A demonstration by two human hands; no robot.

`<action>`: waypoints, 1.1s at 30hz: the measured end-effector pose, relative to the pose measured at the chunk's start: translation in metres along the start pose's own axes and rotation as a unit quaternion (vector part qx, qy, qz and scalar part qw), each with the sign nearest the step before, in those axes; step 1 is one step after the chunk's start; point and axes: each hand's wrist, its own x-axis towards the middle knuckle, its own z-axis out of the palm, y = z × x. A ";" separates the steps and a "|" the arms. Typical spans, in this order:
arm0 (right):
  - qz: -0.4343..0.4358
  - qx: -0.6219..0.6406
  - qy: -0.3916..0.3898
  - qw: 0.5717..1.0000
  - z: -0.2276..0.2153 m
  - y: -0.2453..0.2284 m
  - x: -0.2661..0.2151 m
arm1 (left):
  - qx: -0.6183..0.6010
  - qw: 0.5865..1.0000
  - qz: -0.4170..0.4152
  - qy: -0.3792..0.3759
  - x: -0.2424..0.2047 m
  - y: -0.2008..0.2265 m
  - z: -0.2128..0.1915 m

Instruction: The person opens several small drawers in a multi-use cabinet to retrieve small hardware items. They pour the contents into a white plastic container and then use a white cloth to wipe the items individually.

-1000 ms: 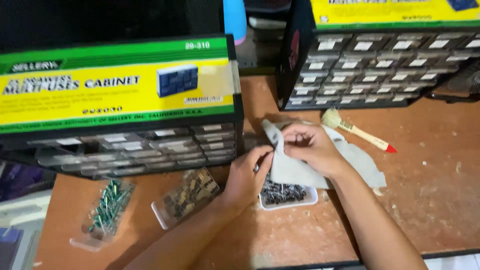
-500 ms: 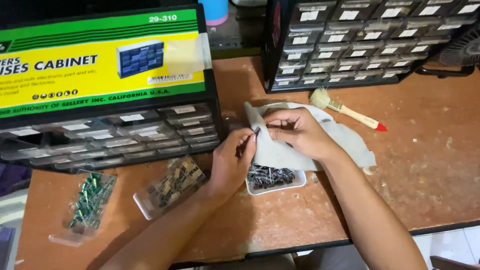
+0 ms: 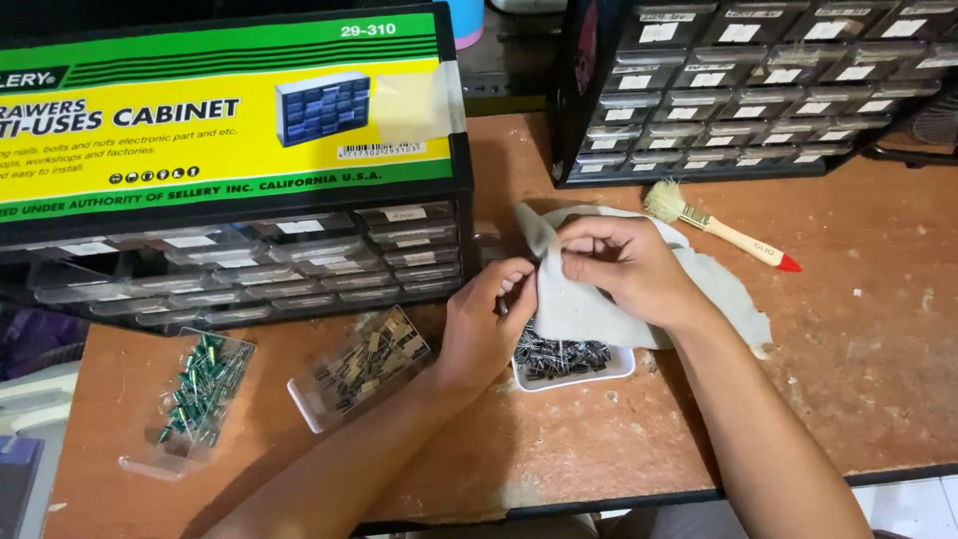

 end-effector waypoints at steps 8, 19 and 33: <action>-0.007 -0.076 0.019 0.997 -0.008 -0.007 0.001 | 0.001 1.000 0.008 0.010 0.002 0.003 0.001; -0.004 -0.052 0.018 0.998 -0.010 0.004 0.003 | -0.011 1.000 -0.001 0.022 0.000 0.006 -0.001; -0.048 0.168 0.100 0.980 0.010 0.028 -0.008 | 0.003 0.996 0.035 0.080 0.020 0.040 -0.009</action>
